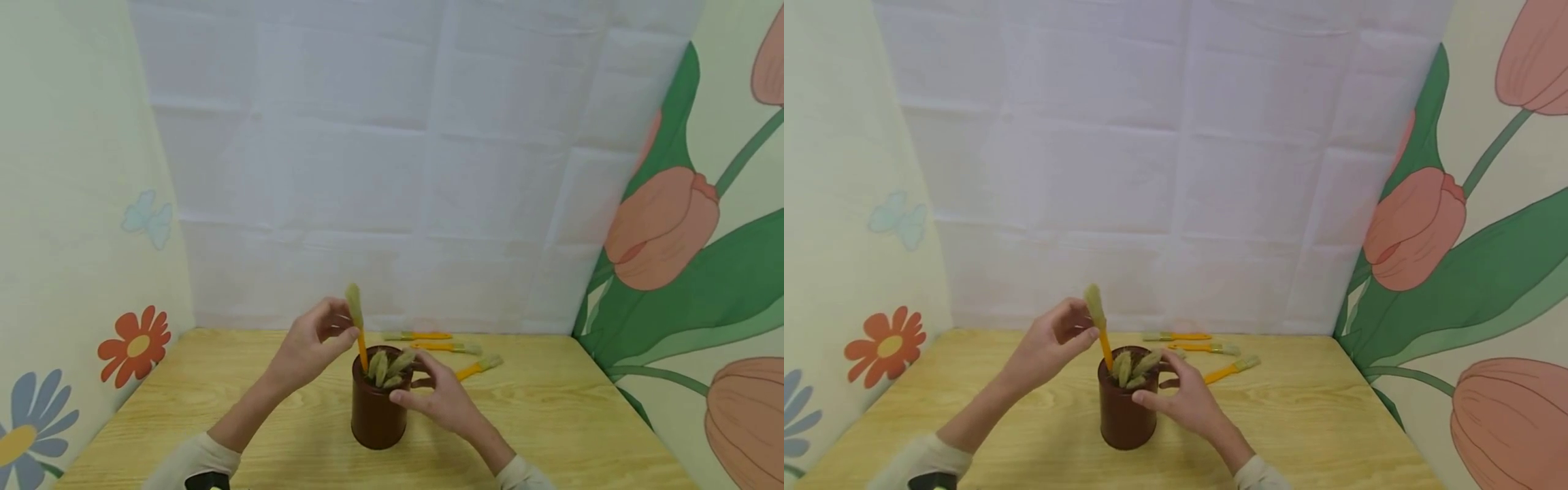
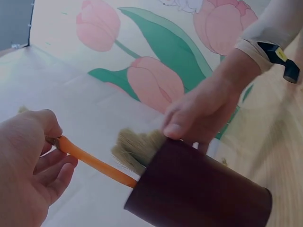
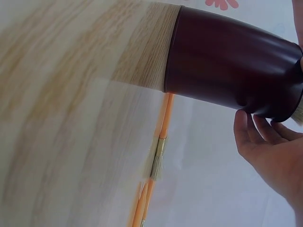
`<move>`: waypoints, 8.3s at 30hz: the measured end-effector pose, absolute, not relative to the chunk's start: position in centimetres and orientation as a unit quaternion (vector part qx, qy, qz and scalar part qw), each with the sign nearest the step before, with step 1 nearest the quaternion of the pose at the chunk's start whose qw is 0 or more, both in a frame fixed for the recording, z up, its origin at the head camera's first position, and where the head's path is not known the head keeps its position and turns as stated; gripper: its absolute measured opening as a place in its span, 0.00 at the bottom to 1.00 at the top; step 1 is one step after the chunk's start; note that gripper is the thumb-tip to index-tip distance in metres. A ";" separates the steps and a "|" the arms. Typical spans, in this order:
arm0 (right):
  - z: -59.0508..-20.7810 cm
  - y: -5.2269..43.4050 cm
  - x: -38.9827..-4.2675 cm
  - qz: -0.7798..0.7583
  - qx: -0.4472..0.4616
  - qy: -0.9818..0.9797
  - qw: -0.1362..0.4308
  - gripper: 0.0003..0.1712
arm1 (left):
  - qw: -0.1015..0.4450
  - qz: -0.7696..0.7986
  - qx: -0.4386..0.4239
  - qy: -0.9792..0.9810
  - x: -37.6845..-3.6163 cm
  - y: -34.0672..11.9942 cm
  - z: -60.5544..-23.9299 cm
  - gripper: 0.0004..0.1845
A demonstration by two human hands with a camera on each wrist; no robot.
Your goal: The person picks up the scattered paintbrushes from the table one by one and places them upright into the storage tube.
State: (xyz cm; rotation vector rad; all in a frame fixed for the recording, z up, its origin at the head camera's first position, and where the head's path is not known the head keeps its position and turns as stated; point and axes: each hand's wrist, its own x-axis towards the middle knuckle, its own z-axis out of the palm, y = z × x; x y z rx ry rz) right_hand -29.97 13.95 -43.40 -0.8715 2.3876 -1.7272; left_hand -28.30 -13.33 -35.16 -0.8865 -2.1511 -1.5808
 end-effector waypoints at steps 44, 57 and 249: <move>-43.1 13.4 -29.9 -0.602 -0.333 0.720 0.095 0.36 | 0.068 -0.490 -0.264 -0.828 -28.2 -14.1 -42.5 0.38; -42.3 13.7 -29.6 -0.551 -0.332 0.761 0.083 0.38 | 0.066 -0.470 -0.321 -0.819 -29.7 -16.7 -42.4 0.35; -44.5 10.9 -38.0 -0.334 -0.117 0.934 0.048 0.27 | -0.002 -0.585 -0.275 -0.763 -29.2 -16.1 -45.2 0.35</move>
